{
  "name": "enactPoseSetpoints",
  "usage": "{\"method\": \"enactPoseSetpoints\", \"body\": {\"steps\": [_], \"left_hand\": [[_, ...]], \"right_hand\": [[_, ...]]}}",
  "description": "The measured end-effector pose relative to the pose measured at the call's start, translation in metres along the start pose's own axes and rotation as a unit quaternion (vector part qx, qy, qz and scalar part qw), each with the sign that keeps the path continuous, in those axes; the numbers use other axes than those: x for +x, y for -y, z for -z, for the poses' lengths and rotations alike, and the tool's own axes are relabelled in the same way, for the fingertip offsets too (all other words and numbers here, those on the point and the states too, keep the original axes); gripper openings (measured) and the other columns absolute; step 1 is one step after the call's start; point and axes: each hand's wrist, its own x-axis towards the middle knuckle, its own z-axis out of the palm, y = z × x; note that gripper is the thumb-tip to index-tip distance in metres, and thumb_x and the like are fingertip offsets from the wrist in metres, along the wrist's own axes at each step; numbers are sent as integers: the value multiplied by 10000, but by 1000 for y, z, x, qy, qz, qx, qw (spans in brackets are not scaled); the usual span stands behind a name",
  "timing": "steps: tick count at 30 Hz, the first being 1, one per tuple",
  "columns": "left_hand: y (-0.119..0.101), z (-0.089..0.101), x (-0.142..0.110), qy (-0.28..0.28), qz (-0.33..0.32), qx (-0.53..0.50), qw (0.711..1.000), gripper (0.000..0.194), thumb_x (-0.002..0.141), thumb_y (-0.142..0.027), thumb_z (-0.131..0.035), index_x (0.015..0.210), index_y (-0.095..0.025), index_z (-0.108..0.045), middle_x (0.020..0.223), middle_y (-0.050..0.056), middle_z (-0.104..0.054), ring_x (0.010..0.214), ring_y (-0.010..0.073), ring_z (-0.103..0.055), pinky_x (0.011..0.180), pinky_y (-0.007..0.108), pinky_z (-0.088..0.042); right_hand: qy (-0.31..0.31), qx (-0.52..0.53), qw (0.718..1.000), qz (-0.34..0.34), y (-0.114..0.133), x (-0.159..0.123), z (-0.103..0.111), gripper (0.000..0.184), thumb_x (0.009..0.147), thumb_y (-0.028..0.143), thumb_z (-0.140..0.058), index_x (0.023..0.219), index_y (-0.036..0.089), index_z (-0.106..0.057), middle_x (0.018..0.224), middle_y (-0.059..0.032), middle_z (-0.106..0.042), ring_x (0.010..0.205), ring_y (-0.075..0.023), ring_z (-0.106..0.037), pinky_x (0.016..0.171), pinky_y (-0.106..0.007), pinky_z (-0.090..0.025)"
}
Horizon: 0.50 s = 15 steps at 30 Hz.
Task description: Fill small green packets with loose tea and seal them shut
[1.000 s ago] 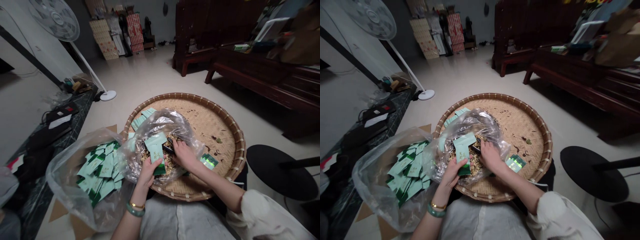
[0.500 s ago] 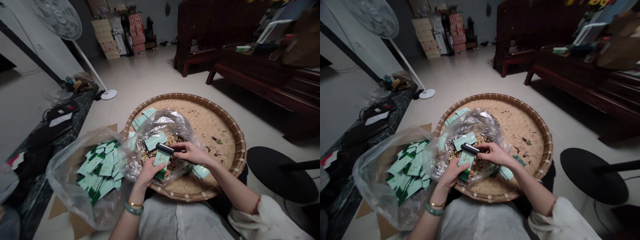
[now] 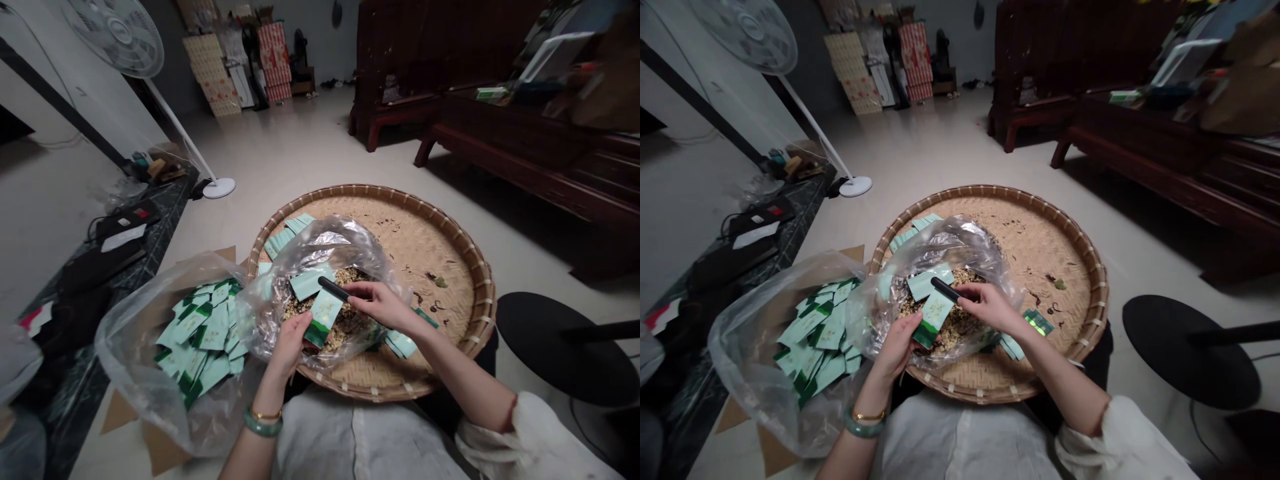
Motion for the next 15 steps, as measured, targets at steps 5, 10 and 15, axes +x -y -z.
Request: {"method": "enactPoseSetpoints", "body": {"steps": [5, 10, 15], "left_hand": [[5, 1, 3, -35, -43, 7, 998, 455, 648, -532, -722, 753, -90, -700, 605, 42, -671, 526, 136, -587, 505, 231, -458], [6, 5, 5, -53, -75, 22, 996, 429, 663, -527, -710, 710, -100, -706, 595, 23, -649, 536, 123, -541, 518, 229, -424], [6, 8, 5, -51, -79, 67, 993, 429, 696, -536, -677, 704, -108, -707, 570, 14, -623, 523, 125, -522, 512, 233, -412]], "right_hand": [[9, 54, 997, -60, 3, -2, 1, 395, 738, 345, -653, 1090, 166, -679, 838, -37, -674, 656, -124, -559, 538, -224, -448], [19, 86, 991, -99, 13, -8, 8, 431, 722, 367, -686, 1096, 153, -671, 827, -34, -664, 658, -118, -562, 568, -232, -453], [18, 51, 995, -81, 10, -8, 6, 450, 696, 366, -713, 1079, 132, -677, 759, -27, -652, 618, -110, -527, 568, -236, -431]]}}
